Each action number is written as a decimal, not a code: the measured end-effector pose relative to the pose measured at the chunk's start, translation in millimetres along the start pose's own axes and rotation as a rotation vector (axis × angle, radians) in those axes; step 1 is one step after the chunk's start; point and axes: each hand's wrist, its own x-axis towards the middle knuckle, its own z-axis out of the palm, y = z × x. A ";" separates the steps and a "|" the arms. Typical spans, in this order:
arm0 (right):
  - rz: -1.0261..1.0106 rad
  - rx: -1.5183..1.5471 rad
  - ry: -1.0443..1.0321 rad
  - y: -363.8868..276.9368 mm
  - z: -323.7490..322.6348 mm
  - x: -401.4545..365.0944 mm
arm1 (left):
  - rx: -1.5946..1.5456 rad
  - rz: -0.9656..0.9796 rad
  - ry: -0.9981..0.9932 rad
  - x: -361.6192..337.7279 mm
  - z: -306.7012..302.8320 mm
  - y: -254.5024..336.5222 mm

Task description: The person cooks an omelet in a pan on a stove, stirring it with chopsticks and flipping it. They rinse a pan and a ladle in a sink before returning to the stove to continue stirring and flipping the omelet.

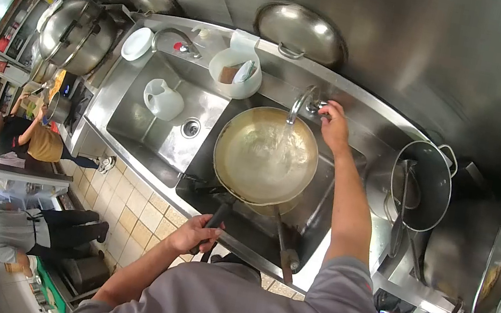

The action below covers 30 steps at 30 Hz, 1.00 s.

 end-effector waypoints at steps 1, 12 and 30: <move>0.001 0.004 -0.004 1.7 1.7 0.1 | 0.014 -0.007 0.010 -1.2 0.1 1.2; 0.261 0.135 0.001 1.4 5.6 -3.0 | -0.060 -0.060 0.040 -2.9 -2.3 -15.2; 0.410 0.372 -0.053 -4.0 -4.1 13.1 | 0.000 0.010 0.037 -9.9 -0.3 -18.2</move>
